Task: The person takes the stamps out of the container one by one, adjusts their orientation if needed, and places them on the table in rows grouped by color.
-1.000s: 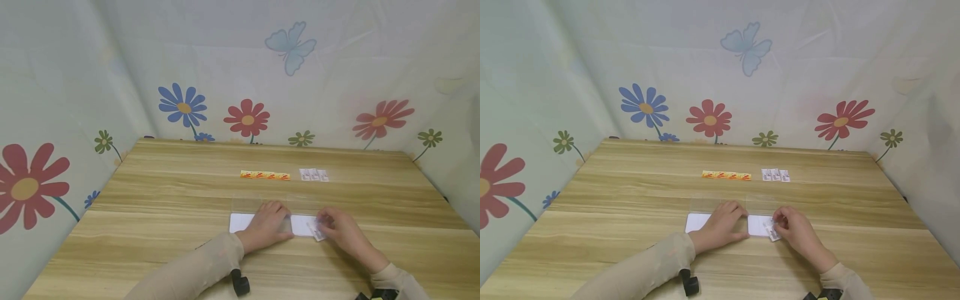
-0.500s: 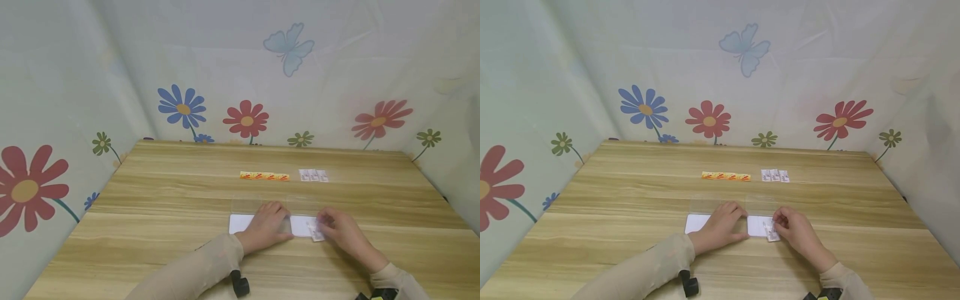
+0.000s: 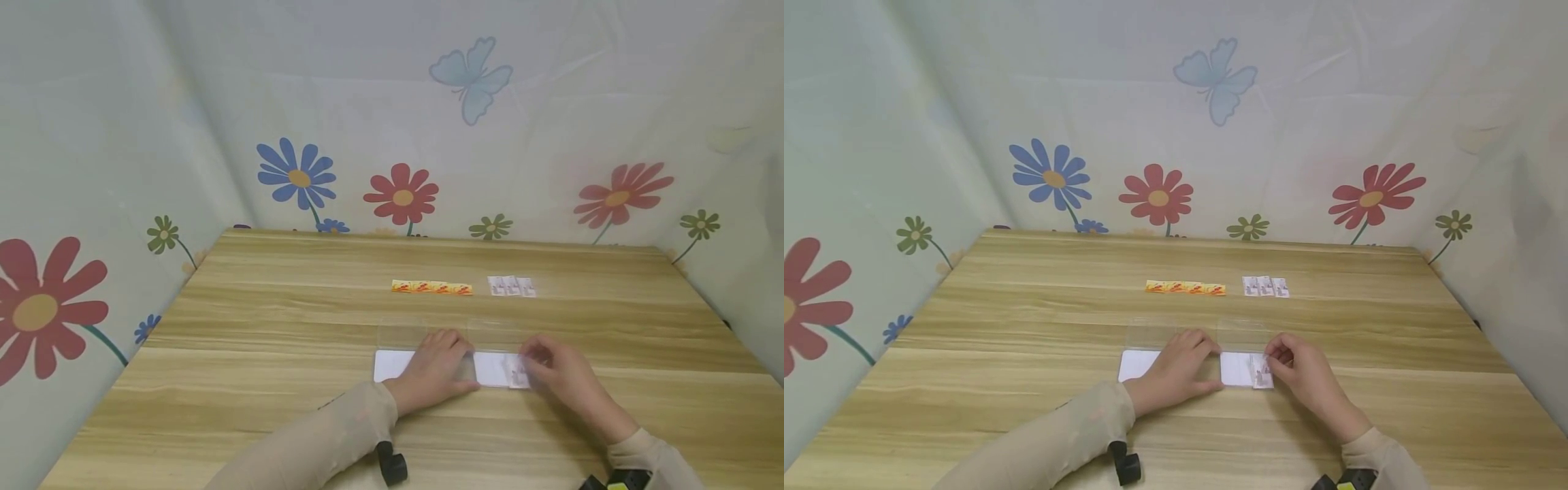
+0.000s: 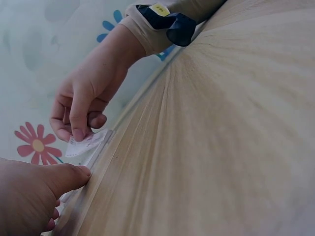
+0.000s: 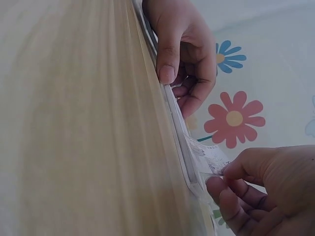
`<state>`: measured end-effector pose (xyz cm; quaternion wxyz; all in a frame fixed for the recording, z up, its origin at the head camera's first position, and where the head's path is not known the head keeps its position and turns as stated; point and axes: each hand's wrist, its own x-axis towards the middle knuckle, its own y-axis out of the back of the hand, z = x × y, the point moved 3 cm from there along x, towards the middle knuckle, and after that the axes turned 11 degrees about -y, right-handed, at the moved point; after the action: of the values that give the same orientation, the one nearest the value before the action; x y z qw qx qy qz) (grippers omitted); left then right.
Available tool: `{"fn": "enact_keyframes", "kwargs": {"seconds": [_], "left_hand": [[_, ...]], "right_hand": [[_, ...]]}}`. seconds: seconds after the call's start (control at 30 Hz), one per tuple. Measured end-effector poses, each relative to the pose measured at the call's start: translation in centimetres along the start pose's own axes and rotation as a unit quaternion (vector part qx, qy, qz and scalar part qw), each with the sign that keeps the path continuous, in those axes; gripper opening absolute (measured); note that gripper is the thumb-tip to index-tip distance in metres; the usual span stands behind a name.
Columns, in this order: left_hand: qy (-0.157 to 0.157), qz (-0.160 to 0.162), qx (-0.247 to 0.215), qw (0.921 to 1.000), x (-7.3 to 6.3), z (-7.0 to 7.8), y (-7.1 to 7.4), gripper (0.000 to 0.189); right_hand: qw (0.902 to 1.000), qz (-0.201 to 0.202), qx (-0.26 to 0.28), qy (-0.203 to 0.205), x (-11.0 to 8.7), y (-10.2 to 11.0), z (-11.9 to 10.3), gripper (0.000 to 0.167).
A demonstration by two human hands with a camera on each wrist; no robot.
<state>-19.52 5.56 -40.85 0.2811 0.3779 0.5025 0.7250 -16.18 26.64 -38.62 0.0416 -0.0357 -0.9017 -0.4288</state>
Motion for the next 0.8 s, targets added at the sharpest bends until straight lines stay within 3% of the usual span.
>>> {"fn": "enact_keyframes", "kwargs": {"seconds": [0.8], "left_hand": [[-0.007,0.001,-0.008,0.9999,0.05,-0.37,-0.32,0.048]], "right_hand": [[0.9978,-0.041,0.039,-0.034,0.39,0.54,0.53,0.008]]}}
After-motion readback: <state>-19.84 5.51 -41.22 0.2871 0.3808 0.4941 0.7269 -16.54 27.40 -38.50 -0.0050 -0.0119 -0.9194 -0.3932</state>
